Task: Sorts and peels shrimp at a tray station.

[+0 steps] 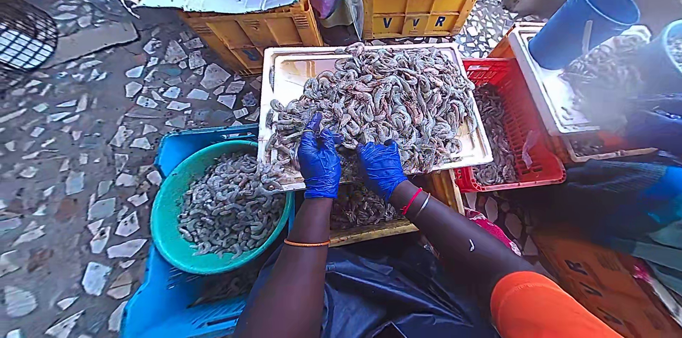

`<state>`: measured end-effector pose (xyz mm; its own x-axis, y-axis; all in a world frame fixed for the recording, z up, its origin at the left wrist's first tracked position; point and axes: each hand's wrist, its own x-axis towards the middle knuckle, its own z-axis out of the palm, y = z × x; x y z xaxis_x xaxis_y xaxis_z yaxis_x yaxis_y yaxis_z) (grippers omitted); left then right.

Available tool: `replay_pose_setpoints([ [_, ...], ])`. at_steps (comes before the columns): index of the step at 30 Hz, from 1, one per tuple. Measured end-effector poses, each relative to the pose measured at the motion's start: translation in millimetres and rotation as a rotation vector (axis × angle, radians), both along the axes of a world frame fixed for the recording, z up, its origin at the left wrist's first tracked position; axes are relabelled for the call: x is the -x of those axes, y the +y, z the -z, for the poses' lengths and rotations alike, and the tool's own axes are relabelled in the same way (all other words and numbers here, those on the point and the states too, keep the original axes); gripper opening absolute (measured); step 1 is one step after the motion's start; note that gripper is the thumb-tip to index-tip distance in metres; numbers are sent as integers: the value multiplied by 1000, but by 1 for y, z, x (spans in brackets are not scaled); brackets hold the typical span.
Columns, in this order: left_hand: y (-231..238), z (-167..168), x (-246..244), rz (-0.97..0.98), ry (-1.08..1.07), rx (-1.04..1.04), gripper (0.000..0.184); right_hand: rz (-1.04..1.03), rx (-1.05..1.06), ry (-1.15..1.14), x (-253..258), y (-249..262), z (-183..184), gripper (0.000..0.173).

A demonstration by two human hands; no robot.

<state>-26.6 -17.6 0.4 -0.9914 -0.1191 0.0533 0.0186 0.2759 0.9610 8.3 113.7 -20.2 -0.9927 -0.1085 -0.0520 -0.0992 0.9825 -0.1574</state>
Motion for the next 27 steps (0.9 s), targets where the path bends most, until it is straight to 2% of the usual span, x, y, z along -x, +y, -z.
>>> replay_pose_setpoints([
  [4,-5,6,0,395,-141,308,41,45,-60,5,3,13,-2,15],
  [7,2,12,-4,511,-145,528,44,71,-54,20,5,29,-7,16],
  [10,15,12,-8,512,-100,579,53,89,89,-27,2,40,-23,28],
  [13,28,14,-10,448,-6,566,49,139,275,-125,-2,51,-37,39],
  [16,43,16,-17,379,164,750,44,202,396,-201,-5,72,-43,43],
  [20,62,21,-27,365,368,870,56,266,876,-295,-11,95,-40,39],
  [22,68,20,-29,349,429,886,50,294,1043,-324,-14,102,-42,39],
  [24,72,20,-29,361,444,846,26,276,1052,-332,-15,108,-46,41],
  [25,73,22,-29,358,448,794,20,244,1002,-315,-16,111,-45,41],
  [27,76,23,-31,344,366,625,23,156,837,-252,-18,116,-40,39],
])
